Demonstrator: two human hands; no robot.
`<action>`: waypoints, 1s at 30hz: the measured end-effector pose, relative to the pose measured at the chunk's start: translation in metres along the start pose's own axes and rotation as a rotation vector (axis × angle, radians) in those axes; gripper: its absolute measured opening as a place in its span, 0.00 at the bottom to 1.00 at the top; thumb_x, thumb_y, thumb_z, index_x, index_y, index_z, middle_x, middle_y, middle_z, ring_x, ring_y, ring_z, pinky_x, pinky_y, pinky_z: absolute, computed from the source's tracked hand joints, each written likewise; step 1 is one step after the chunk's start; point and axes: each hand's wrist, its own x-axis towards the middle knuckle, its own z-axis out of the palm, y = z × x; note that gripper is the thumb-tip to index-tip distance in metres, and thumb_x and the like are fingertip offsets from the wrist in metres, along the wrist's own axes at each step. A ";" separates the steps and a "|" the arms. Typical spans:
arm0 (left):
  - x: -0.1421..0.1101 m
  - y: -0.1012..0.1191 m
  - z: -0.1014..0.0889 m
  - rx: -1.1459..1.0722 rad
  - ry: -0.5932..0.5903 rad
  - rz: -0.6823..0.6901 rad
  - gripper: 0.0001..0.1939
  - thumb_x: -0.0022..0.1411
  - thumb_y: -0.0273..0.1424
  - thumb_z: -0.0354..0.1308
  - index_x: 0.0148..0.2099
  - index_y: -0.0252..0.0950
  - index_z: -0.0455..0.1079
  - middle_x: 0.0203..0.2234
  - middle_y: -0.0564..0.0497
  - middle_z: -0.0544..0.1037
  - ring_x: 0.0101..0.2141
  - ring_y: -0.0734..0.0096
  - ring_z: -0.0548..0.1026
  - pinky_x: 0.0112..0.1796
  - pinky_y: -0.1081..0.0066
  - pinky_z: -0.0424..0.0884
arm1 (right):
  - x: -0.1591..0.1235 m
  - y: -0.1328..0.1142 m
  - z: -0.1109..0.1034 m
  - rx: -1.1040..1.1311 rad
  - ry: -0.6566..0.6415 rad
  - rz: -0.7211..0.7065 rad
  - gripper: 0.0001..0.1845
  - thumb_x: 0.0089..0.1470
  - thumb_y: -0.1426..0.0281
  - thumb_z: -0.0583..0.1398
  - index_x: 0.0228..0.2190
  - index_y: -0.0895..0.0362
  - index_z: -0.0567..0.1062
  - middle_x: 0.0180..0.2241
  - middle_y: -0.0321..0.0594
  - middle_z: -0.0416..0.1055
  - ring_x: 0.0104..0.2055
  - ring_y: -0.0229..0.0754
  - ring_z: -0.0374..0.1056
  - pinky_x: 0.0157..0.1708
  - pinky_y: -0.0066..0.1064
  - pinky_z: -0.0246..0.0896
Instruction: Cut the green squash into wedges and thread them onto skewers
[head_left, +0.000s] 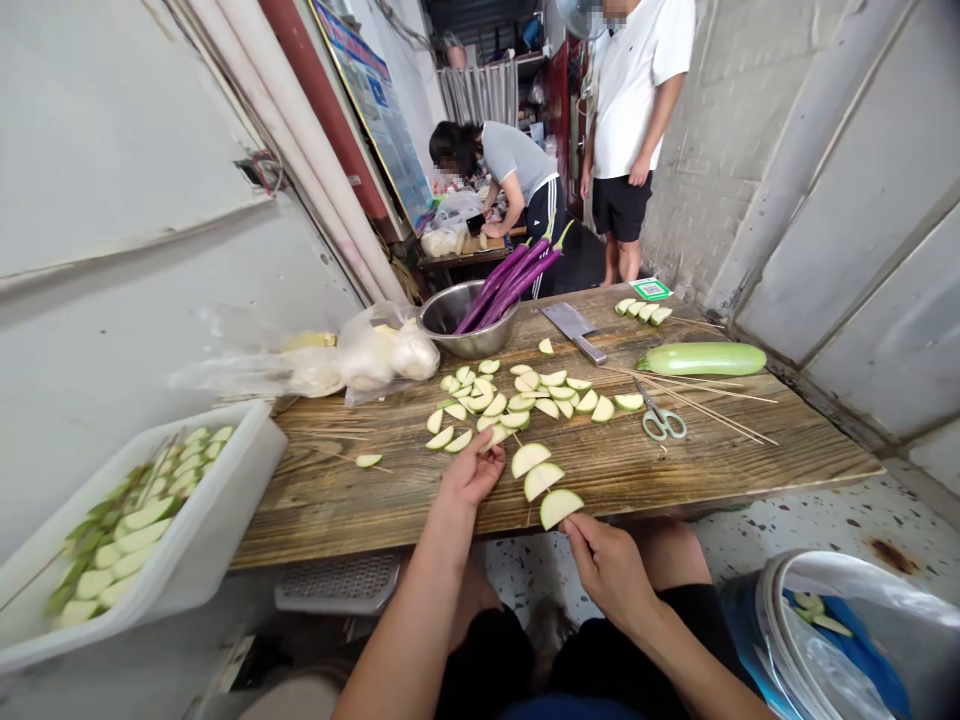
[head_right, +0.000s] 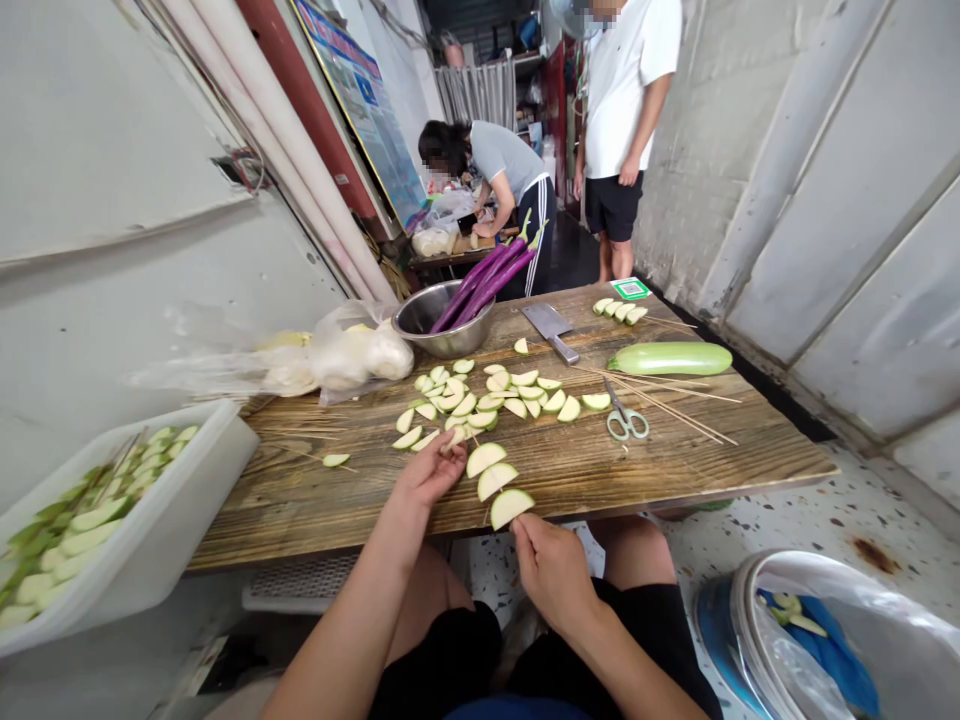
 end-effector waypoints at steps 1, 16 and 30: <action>0.001 -0.001 0.001 -0.046 -0.002 -0.021 0.06 0.56 0.17 0.51 0.33 0.30 0.66 0.24 0.50 0.72 0.22 0.81 0.69 0.20 0.82 0.68 | -0.002 -0.001 0.000 -0.008 0.001 -0.003 0.17 0.59 0.69 0.45 0.27 0.59 0.70 0.22 0.39 0.69 0.23 0.36 0.64 0.27 0.25 0.55; 0.001 -0.004 0.003 -0.063 0.082 -0.032 0.05 0.56 0.20 0.55 0.37 0.28 0.68 0.28 0.43 0.77 0.29 0.68 0.77 0.29 0.73 0.76 | -0.006 -0.006 0.000 -0.119 -0.085 -0.041 0.16 0.59 0.70 0.45 0.28 0.59 0.70 0.18 0.36 0.64 0.19 0.35 0.60 0.22 0.25 0.50; -0.001 -0.009 0.006 0.044 0.135 0.005 0.04 0.56 0.21 0.55 0.36 0.27 0.68 0.26 0.42 0.77 0.28 0.66 0.77 0.29 0.70 0.76 | -0.006 -0.004 0.000 -0.104 -0.114 -0.016 0.17 0.60 0.69 0.44 0.28 0.60 0.70 0.19 0.38 0.66 0.21 0.35 0.62 0.24 0.25 0.51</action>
